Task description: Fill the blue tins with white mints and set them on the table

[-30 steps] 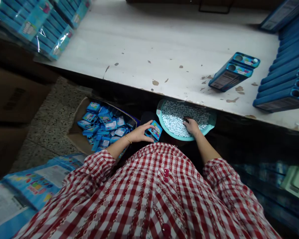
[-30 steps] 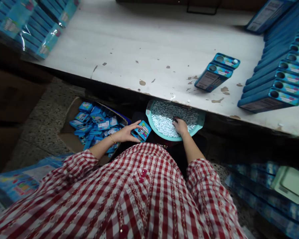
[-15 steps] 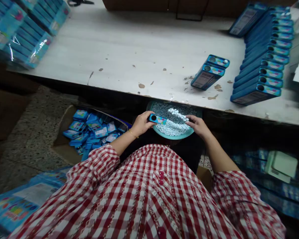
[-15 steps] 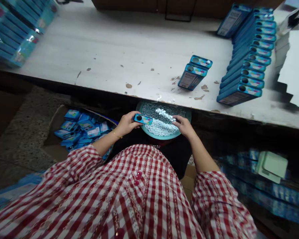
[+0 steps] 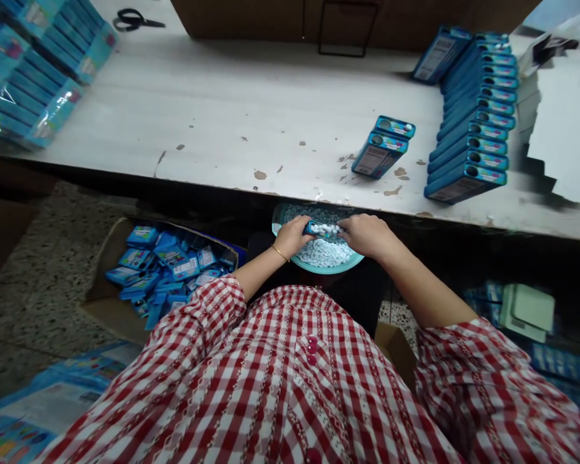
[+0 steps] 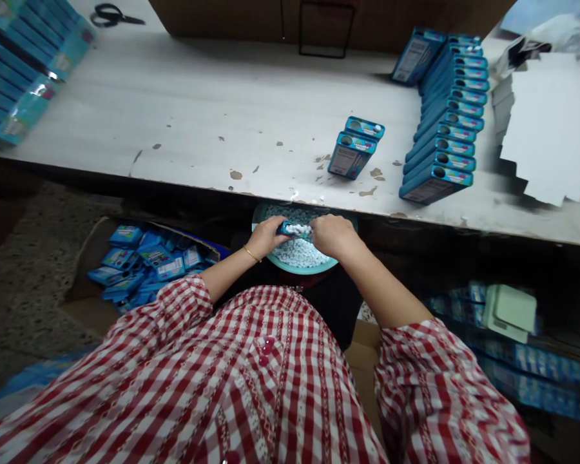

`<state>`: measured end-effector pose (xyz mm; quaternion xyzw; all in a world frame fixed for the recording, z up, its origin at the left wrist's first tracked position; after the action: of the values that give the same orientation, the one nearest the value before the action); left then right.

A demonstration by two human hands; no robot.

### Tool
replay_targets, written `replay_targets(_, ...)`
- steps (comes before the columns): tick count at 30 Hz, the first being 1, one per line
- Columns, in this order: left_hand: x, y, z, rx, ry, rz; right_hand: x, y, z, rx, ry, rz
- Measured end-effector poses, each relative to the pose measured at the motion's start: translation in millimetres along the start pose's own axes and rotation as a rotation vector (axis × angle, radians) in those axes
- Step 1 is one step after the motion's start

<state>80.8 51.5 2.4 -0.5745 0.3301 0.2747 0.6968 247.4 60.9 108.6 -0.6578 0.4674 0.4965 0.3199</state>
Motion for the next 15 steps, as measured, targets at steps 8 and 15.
replay_targets(8, -20.1, 25.4, -5.0, -0.139, -0.129, -0.158, 6.1, -36.3, -17.2, 0.058, -0.061, 0.035)
replay_targets(15, -6.2, 58.5, -3.9, -0.42, -0.161, -0.548, 126.8, -40.3, 8.5, 0.232, 0.117, 0.162)
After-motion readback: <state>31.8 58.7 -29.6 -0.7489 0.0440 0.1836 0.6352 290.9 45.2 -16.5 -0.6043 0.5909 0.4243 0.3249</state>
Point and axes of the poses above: each hand's wrist, its own z-axis towards the middle knuckle, its own x-axis out of the palm, y = z × x, the point moved 2 cm from there along z, towards the middle knuckle, and after that the axes turned 11 degrees about -y, right-handed, at the moved point
